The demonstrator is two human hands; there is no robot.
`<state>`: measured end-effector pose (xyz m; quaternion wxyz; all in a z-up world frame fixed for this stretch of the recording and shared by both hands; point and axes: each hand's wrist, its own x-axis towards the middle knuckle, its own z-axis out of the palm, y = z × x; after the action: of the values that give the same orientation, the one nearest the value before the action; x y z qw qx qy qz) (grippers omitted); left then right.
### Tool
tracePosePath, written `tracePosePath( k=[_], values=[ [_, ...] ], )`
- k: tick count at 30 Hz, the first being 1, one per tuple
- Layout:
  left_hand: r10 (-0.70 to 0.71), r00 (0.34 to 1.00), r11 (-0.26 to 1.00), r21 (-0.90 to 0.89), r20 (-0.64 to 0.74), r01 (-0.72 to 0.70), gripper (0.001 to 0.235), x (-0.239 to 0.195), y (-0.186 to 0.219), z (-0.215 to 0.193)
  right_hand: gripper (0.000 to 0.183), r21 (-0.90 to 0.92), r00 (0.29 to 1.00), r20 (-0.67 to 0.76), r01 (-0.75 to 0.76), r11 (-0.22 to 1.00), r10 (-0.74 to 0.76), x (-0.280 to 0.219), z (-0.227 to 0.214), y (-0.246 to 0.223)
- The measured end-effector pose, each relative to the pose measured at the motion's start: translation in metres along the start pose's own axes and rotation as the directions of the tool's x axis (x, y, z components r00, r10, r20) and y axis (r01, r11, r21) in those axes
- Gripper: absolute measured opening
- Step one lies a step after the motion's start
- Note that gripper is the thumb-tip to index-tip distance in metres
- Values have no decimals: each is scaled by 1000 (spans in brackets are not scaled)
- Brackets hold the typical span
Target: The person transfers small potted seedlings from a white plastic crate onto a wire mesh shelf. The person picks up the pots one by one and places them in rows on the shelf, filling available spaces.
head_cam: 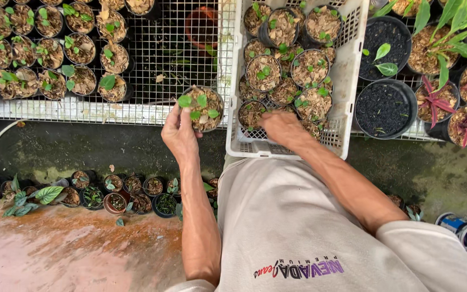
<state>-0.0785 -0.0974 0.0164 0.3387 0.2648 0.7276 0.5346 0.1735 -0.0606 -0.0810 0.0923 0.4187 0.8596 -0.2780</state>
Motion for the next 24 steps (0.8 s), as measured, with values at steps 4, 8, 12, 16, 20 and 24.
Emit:
tracePosePath(
  k=[4, 8, 12, 16, 20, 24],
  values=[
    [-51, 999, 998, -36, 14, 52, 30, -17, -14, -4, 36, -229, 989, 140, -4, 973, 37, 20, 25, -13],
    [-67, 997, 997, -29, 39, 68, 30, -26, -27, -4, 36, -236, 977, 196, -36, 971, 84, 26, 27, -17],
    [-74, 995, 997, 11, 68, 73, 31, -29, -36, 5, 28, -184, 990, 129, -27, 983, 51, 15, 7, -16],
    [-113, 988, 992, 65, 108, 107, 32, -33, -40, 19, 27, -195, 999, 3, -40, 980, 41, -14, -20, -3],
    [-143, 977, 988, 84, 158, 131, 32, -39, -40, 35, 22, -251, 990, -137, -67, 966, 33, -19, -33, 16],
    [-135, 978, 987, 111, 160, 118, 31, -46, -32, 48, 21, -453, 997, 47, -26, 891, 53, 13, -35, 25]
  ],
)
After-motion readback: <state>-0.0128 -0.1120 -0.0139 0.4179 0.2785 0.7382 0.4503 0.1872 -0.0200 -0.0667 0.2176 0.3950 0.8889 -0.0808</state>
